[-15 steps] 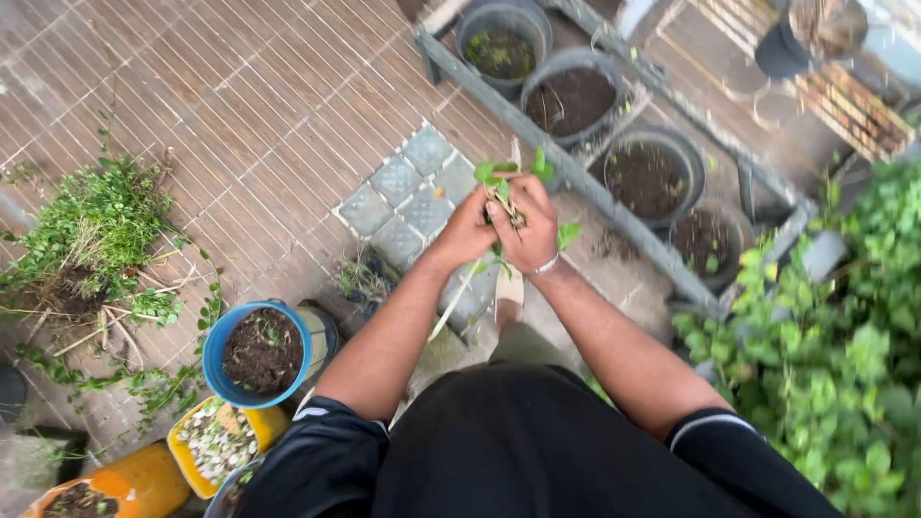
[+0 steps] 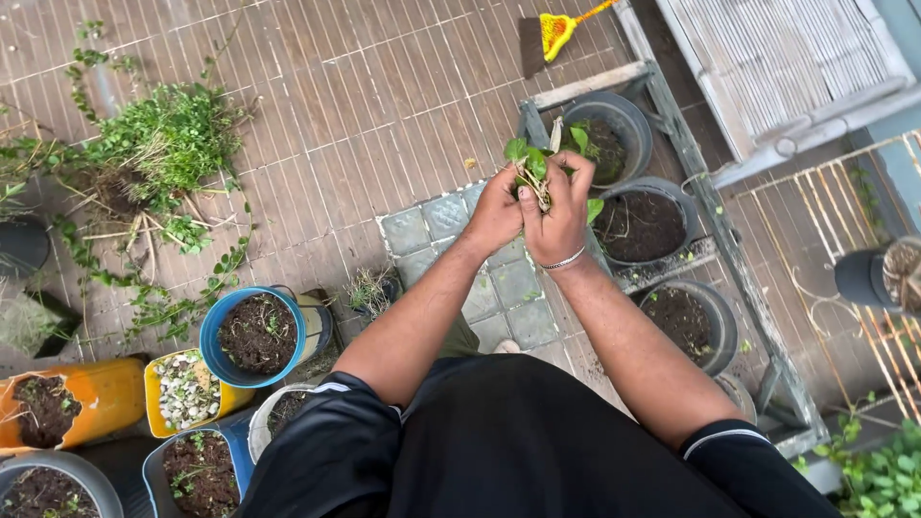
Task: The recorder is weeding plants and picking up dry plant matter and sticks in an outdoor garden.
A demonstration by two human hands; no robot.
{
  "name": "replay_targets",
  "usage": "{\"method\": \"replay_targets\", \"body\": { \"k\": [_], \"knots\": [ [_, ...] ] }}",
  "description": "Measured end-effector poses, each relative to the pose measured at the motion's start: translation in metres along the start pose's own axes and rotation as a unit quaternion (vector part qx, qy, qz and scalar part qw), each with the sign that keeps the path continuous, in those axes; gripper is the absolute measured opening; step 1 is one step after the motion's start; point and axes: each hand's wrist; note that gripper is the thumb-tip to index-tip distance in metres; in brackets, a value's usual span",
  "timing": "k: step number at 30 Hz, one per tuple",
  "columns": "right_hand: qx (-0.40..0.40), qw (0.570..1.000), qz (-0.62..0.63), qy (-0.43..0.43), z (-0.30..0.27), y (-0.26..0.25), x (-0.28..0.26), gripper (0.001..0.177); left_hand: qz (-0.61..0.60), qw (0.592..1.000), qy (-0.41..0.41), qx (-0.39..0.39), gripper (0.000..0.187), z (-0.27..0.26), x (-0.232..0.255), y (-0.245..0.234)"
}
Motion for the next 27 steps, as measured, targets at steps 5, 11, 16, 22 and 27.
{"method": "replay_targets", "body": {
  "k": [5,11,16,22,27],
  "knots": [
    [-0.026,0.999,0.01,-0.039,0.075,0.082,0.0,0.047,-0.003,0.996,0.037,0.076,0.027,0.055,0.016,-0.079],
    [-0.086,0.992,0.053,-0.078,0.164,0.227,-0.023,0.05,0.018,0.984,0.11,0.137,0.032,0.128,0.077,-0.225],
    [-0.184,0.967,0.135,-0.113,0.272,0.343,-0.059,0.059,0.097,0.967,0.108,0.209,0.044,0.169,0.127,-0.385],
    [-0.319,0.919,0.169,-0.16,0.378,0.442,-0.084,0.091,0.482,0.773,0.075,0.405,0.033,0.193,0.261,-0.573],
    [-0.465,0.861,0.166,-0.121,0.438,0.54,-0.064,0.097,0.668,0.523,-0.25,0.467,0.107,0.129,0.34,-0.722]
  ]
}}
Point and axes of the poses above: each hand's wrist, its own z-axis towards the middle knuckle, its own y-axis out of the palm, x = y × z, and after that the axes turned 14 degrees about -z, right-handed
